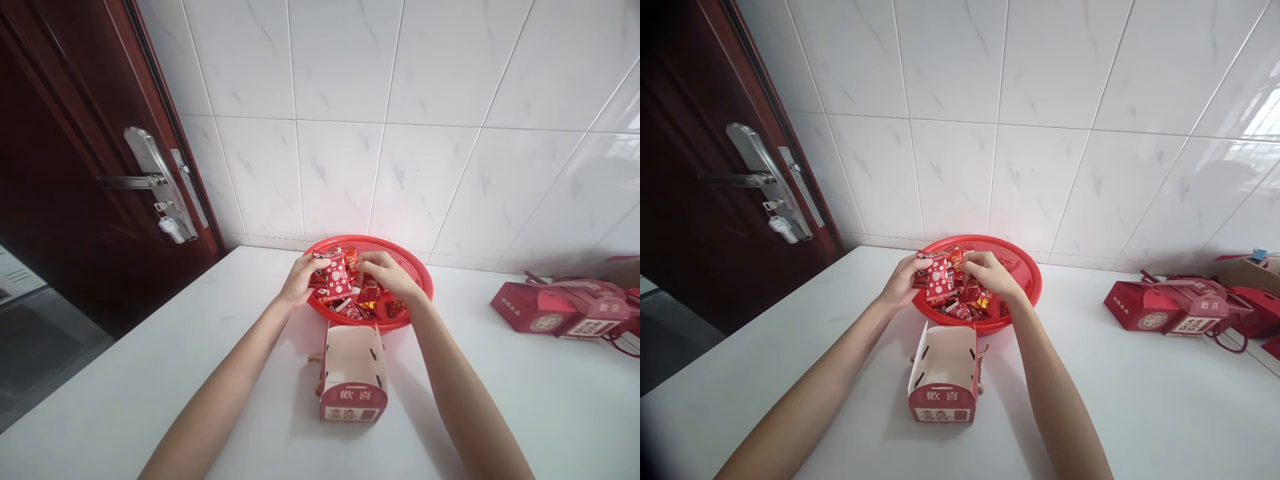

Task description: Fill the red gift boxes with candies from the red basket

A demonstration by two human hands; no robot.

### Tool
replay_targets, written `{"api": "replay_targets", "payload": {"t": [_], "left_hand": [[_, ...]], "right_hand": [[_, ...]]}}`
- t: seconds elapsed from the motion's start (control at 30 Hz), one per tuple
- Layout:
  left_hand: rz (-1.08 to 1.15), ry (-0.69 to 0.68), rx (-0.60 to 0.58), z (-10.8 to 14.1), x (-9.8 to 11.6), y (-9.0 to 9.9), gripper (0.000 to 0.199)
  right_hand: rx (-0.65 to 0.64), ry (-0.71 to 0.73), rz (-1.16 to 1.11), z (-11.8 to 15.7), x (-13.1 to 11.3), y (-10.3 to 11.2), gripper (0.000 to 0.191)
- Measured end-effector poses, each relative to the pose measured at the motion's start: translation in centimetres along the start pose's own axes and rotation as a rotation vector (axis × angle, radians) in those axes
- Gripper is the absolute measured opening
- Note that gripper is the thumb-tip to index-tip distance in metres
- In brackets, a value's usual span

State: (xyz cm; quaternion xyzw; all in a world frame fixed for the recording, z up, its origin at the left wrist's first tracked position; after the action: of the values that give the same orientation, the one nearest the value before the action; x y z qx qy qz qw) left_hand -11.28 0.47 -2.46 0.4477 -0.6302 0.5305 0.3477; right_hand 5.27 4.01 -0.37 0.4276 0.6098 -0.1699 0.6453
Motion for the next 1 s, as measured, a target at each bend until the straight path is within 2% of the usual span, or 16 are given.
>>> {"api": "replay_targets", "payload": {"t": [0.2, 0.4, 0.57, 0.7, 0.87, 1.0], "left_hand": [[0.032, 0.015, 0.005, -0.1, 0.0, -0.1, 0.022], [0.054, 0.01, 0.062, -0.3, -0.1, 0.4, 0.02], [0.09, 0.01, 0.108, -0.3, -0.2, 0.9, 0.021], [0.127, 0.042, 0.073, -0.3, -0.3, 0.9, 0.023], [0.126, 0.057, 0.034, -0.1, -0.1, 0.5, 0.024], [0.131, 0.042, 0.063, 0.1, 0.3, 0.4, 0.024]], "right_hand": [[-0.076, 0.061, 0.021, -0.2, 0.7, -1.0, 0.019], [-0.032, 0.064, -0.018, 0.0, 0.8, -0.7, 0.023], [-0.204, 0.084, 0.04, 0.5, 0.3, -1.8, 0.044], [-0.292, 0.096, 0.08, 0.8, -0.1, -2.1, 0.059], [-0.358, 0.114, -0.001, 1.0, -0.4, -2.3, 0.047], [-0.29, 0.089, -0.113, 0.8, -0.2, -2.0, 0.045]]}}
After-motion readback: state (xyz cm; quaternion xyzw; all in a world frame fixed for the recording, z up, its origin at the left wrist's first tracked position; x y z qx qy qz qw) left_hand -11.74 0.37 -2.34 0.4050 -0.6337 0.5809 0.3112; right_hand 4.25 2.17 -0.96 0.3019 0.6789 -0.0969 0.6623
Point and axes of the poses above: each hand's wrist, its own z-axis away from the middle knuckle, its own y-axis out of the back of the hand, x = y × z, the point moved 6 cm from there along -z, towards the middle knuckle, and after that the axes turned 4 degrees about -x, right-handed, at the moved point
